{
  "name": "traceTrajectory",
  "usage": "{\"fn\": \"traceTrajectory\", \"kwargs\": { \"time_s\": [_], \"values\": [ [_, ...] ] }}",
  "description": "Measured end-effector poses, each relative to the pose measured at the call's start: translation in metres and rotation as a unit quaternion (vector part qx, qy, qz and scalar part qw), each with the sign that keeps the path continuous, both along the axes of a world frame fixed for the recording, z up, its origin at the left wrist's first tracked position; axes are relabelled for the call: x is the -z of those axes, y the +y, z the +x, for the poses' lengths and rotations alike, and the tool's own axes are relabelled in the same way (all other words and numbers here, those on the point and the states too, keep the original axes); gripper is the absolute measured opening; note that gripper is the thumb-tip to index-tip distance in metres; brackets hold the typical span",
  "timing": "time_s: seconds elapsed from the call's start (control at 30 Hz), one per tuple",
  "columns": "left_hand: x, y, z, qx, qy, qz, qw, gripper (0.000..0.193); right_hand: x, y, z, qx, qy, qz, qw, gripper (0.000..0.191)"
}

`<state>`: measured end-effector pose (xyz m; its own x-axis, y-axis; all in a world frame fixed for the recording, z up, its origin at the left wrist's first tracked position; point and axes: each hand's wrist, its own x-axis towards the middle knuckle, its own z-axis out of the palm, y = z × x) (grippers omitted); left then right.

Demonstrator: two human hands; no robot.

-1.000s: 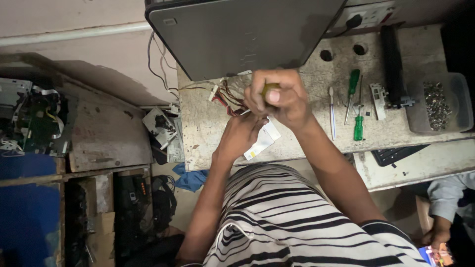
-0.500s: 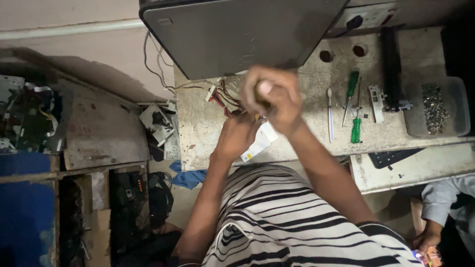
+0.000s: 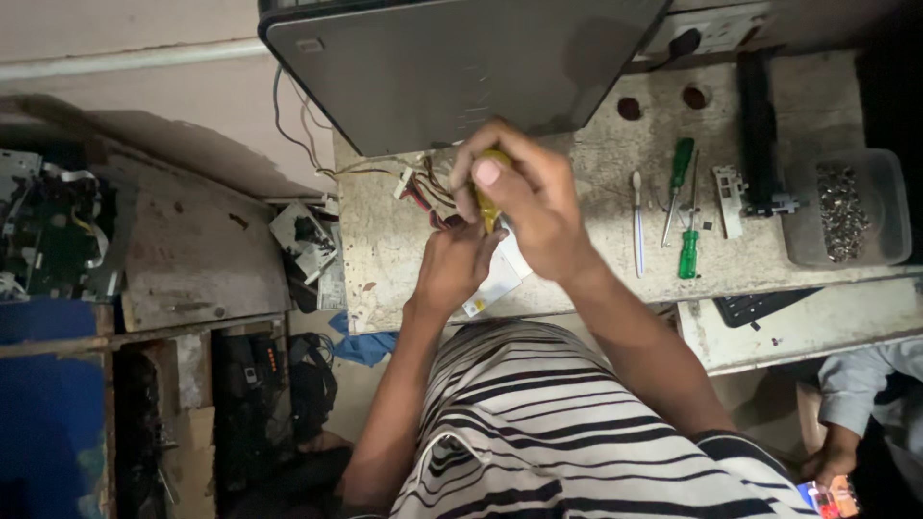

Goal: The person uses a screwdriver to remove screws from a computer power supply unit. They detach the unit from the computer case, place it on the table, and continue to unscrew the casing of the power supply itself.

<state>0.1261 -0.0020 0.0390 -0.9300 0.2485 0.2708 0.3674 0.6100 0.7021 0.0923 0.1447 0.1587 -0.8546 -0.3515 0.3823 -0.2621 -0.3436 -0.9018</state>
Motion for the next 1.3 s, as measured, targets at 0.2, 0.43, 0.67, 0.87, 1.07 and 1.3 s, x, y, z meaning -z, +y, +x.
{"fn": "traceTrajectory", "kwargs": {
  "time_s": [0.2, 0.43, 0.67, 0.87, 1.07, 1.3],
  "values": [
    [0.010, -0.001, 0.001, 0.001, 0.035, 0.019, 0.999, 0.018, 0.022, -0.012, 0.003, 0.046, 0.041, -0.018, 0.998, 0.034],
    [0.015, -0.004, 0.001, 0.014, 0.021, 0.009, 1.000, 0.018, 0.028, 0.008, -0.037, -0.265, -0.006, -0.082, 0.961, 0.039],
    [0.018, 0.003, -0.001, -0.045, 0.016, -0.011, 0.999, 0.022, 0.026, -0.018, 0.004, 0.091, 0.072, -0.110, 0.987, 0.033],
    [0.012, -0.001, 0.001, -0.022, -0.001, -0.010, 1.000, 0.021, 0.028, -0.016, 0.005, 0.088, 0.065, -0.113, 0.988, 0.030],
    [0.015, -0.015, 0.004, 0.038, 0.035, 0.063, 0.997, 0.014, 0.018, -0.009, 0.003, 0.015, -0.011, -0.104, 0.994, 0.053],
    [0.019, -0.003, 0.002, -0.018, 0.058, 0.003, 0.998, 0.024, 0.029, -0.016, -0.003, 0.106, 0.161, -0.109, 0.975, 0.038]
  ]
}}
